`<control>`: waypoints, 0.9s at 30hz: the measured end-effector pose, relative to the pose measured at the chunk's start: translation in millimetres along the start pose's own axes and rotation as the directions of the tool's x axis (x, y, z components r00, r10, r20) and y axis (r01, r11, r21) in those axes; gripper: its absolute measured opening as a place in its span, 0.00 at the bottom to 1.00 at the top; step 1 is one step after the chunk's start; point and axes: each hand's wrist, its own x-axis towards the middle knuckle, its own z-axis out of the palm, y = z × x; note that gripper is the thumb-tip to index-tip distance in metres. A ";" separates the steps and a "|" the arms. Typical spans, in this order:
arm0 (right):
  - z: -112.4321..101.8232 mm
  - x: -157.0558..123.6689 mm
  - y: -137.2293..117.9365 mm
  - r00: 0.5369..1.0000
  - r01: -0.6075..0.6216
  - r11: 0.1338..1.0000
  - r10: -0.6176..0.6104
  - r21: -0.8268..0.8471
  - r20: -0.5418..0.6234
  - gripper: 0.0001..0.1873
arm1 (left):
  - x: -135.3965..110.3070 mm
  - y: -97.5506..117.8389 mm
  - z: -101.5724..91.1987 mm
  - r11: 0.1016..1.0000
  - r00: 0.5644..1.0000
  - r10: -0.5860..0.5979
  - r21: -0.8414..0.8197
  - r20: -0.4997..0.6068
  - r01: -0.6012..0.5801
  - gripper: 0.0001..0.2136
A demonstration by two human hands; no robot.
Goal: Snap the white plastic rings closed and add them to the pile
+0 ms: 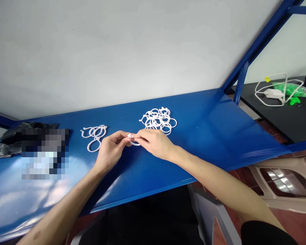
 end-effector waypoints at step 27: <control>-71.2 14.5 46.2 0.950 -0.203 0.948 0.251 -0.244 0.186 0.05 | 29.6 -10.5 -63.3 0.268 0.969 0.156 0.952 -0.193 0.146 0.18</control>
